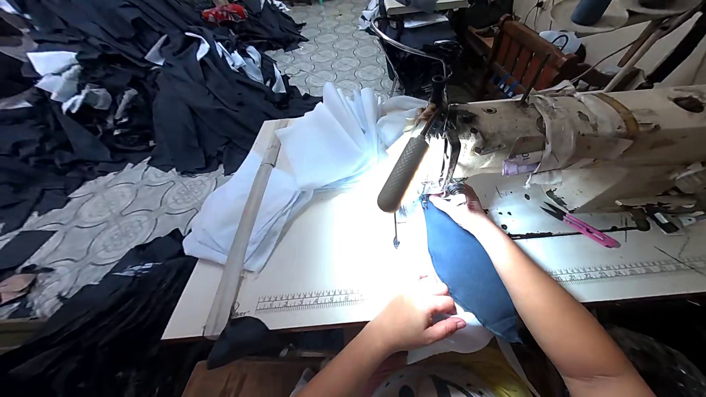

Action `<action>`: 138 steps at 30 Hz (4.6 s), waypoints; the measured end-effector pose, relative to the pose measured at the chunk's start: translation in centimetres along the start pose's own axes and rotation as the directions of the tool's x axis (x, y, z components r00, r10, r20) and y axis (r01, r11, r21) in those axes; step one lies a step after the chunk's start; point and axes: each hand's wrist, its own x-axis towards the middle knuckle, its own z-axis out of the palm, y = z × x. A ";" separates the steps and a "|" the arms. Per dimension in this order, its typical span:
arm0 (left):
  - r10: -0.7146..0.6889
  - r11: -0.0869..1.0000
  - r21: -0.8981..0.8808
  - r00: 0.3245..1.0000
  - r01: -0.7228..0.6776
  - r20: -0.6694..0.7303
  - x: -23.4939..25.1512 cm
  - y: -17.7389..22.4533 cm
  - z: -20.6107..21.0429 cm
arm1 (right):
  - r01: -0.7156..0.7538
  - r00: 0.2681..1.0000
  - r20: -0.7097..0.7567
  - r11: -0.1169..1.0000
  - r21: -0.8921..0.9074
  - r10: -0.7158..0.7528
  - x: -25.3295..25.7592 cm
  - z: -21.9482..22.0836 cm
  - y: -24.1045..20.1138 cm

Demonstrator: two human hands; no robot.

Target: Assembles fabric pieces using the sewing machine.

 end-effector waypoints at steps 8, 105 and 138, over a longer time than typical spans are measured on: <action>0.013 1.000 -0.009 1.000 -0.013 -0.008 0.0 -0.1 -0.1 | 0.055 0.997 0.036 0.978 0.201 -0.064 -0.3 -0.1 0.9; -0.420 0.855 0.372 0.903 0.361 0.088 3.7 -1.3 -2.6 | 0.597 0.802 0.263 0.741 -0.308 -0.537 -8.1 -4.3 5.3; -0.624 0.671 -0.429 0.773 0.604 0.114 6.7 -5.5 -7.7 | -0.162 0.976 0.021 0.659 0.734 0.216 -14.5 -1.5 0.6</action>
